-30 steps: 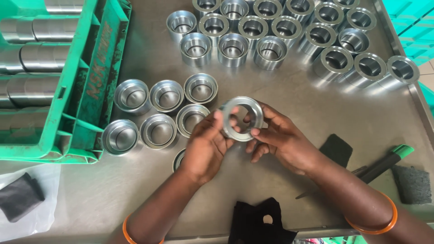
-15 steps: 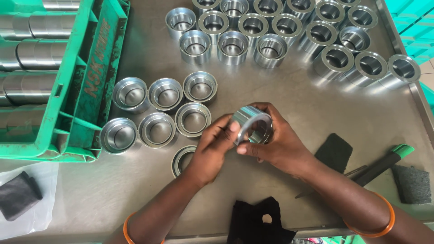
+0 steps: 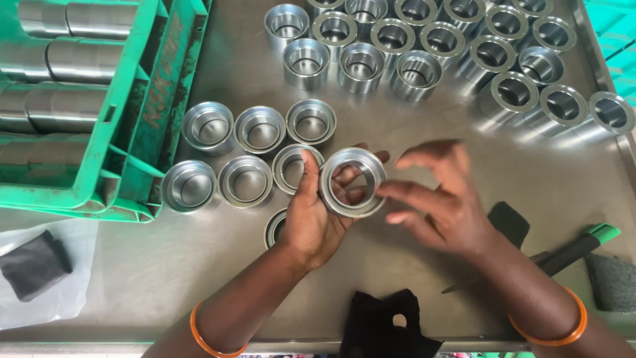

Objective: The recorder is cleaning and inspecting small cylindrical metal rings using a black cloth on a stainless steel industrial table.

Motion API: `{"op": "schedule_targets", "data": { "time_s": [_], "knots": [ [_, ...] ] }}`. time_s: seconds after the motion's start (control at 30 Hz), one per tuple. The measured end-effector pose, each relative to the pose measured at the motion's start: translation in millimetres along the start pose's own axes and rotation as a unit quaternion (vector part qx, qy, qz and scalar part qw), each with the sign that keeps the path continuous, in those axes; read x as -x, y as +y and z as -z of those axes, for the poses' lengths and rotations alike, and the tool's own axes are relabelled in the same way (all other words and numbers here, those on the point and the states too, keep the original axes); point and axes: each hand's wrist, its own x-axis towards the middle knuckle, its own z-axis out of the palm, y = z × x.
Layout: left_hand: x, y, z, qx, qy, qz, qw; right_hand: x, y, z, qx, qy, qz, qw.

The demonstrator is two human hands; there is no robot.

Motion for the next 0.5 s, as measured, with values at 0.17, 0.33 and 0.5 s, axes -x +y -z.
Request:
{"op": "schedule_targets", "data": {
  "time_s": [0.17, 0.33, 0.5],
  "knots": [
    [0, -5, 8, -0.031, -0.047, 0.014, 0.998, 6, -14, -18, 0.092, 0.000, -0.009, 0.996],
    [-4, -1, 14, -0.093, -0.052, -0.028, 0.994, 1, -6, -7, -0.200, -0.050, -0.005, 0.979],
    [-3, 3, 7, -0.278, -0.103, -0.084, 0.951, 7, 69, 11, -0.263, 0.049, -0.231, 0.935]
  ]
}}
